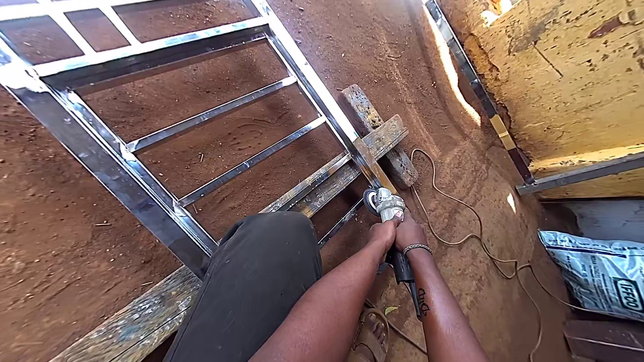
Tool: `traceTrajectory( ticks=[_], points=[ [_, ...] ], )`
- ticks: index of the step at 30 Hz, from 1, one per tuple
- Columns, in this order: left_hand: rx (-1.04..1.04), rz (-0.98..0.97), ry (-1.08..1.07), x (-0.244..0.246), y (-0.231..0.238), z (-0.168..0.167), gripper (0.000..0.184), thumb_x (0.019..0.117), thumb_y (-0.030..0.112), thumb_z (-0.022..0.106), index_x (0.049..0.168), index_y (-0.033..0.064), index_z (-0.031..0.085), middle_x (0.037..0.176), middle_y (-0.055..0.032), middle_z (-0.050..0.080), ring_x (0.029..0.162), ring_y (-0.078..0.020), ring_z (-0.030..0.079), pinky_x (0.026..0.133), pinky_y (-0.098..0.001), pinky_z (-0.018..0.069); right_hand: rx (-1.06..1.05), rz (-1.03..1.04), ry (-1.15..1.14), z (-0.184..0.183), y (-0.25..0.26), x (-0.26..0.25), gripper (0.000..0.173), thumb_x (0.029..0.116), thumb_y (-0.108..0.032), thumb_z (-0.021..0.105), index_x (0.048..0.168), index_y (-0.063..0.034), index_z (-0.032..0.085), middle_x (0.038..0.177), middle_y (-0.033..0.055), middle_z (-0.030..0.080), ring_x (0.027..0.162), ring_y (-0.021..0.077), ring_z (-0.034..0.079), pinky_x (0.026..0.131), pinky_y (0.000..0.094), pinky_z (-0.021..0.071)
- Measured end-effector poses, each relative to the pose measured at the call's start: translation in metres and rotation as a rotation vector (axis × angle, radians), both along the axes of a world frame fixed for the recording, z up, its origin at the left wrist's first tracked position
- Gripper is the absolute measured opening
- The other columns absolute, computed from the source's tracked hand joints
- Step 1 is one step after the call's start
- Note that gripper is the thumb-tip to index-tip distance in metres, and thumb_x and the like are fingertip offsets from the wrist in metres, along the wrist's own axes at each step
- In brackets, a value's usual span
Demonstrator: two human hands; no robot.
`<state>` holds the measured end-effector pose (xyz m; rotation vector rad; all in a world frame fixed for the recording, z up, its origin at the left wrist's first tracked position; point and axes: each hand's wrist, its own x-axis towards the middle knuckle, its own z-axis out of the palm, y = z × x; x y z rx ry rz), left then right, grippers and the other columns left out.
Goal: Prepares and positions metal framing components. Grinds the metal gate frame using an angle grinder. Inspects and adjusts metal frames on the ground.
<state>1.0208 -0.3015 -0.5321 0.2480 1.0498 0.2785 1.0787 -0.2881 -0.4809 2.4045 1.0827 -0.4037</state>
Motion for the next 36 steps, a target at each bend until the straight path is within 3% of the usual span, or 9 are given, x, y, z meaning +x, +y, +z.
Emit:
traceTrajectory(
  ticks=[4,8,12,21,28,31,36],
  points=[
    [-0.009,0.017,-0.038,-0.005,0.005,-0.006,0.077,0.0924,0.074,0.055,0.122,0.0046,0.068,0.121,-0.0218,0.067,0.112,-0.0357,0.066,0.092,-0.0593,0.0539,0.020,-0.007,-0.009,-0.006,0.003,-0.005,0.060,0.1090,-0.037,0.043,0.164,-0.0180,0.027,0.125,0.0242,0.068,0.118,0.0408,0.066,0.098,0.0579,0.0524],
    [0.002,-0.031,-0.018,-0.004,0.000,-0.005,0.079,0.0915,0.075,0.055,0.122,0.0040,0.069,0.126,-0.0213,0.066,0.119,-0.0358,0.063,0.098,-0.0603,0.0501,0.023,-0.026,-0.005,-0.004,-0.004,-0.004,0.059,0.1090,-0.033,0.044,0.164,-0.0166,0.027,0.125,0.0251,0.068,0.118,0.0409,0.066,0.099,0.0578,0.0521],
    [0.002,0.000,-0.045,-0.001,0.005,-0.010,0.079,0.0913,0.076,0.055,0.121,0.0045,0.069,0.123,-0.0217,0.067,0.114,-0.0366,0.065,0.094,-0.0610,0.0523,0.009,0.011,-0.023,-0.008,0.002,-0.002,0.060,0.1089,-0.034,0.043,0.164,-0.0172,0.027,0.124,0.0241,0.068,0.117,0.0404,0.066,0.097,0.0580,0.0527],
    [0.023,-0.003,-0.071,-0.005,0.004,-0.008,0.077,0.0938,0.075,0.052,0.122,0.0047,0.069,0.122,-0.0213,0.067,0.114,-0.0343,0.065,0.095,-0.0576,0.0525,0.014,0.016,-0.033,-0.006,0.001,-0.003,0.060,0.1087,-0.035,0.044,0.163,-0.0168,0.028,0.126,0.0227,0.068,0.119,0.0391,0.066,0.099,0.0572,0.0520],
    [0.027,-0.023,-0.069,-0.005,-0.003,-0.007,0.079,0.0939,0.075,0.052,0.124,0.0037,0.068,0.129,-0.0213,0.065,0.122,-0.0352,0.061,0.102,-0.0594,0.0482,0.008,0.010,-0.046,-0.007,-0.005,-0.002,0.060,0.1081,-0.035,0.045,0.162,-0.0149,0.030,0.125,0.0239,0.068,0.118,0.0395,0.066,0.099,0.0569,0.0522],
    [0.016,-0.002,-0.059,-0.003,0.002,-0.010,0.080,0.0921,0.077,0.053,0.123,0.0050,0.068,0.123,-0.0215,0.067,0.115,-0.0355,0.065,0.094,-0.0592,0.0528,0.015,0.023,-0.047,-0.008,0.001,-0.003,0.059,0.1083,-0.036,0.044,0.163,-0.0167,0.030,0.126,0.0226,0.068,0.119,0.0394,0.066,0.099,0.0573,0.0520],
    [0.029,-0.026,-0.089,-0.004,-0.001,-0.009,0.080,0.0945,0.075,0.050,0.126,0.0040,0.067,0.131,-0.0218,0.064,0.123,-0.0359,0.061,0.102,-0.0606,0.0480,0.008,0.012,-0.049,-0.003,-0.002,-0.005,0.059,0.1081,-0.035,0.045,0.162,-0.0144,0.031,0.127,0.0236,0.067,0.121,0.0397,0.065,0.101,0.0569,0.0507]
  ],
)
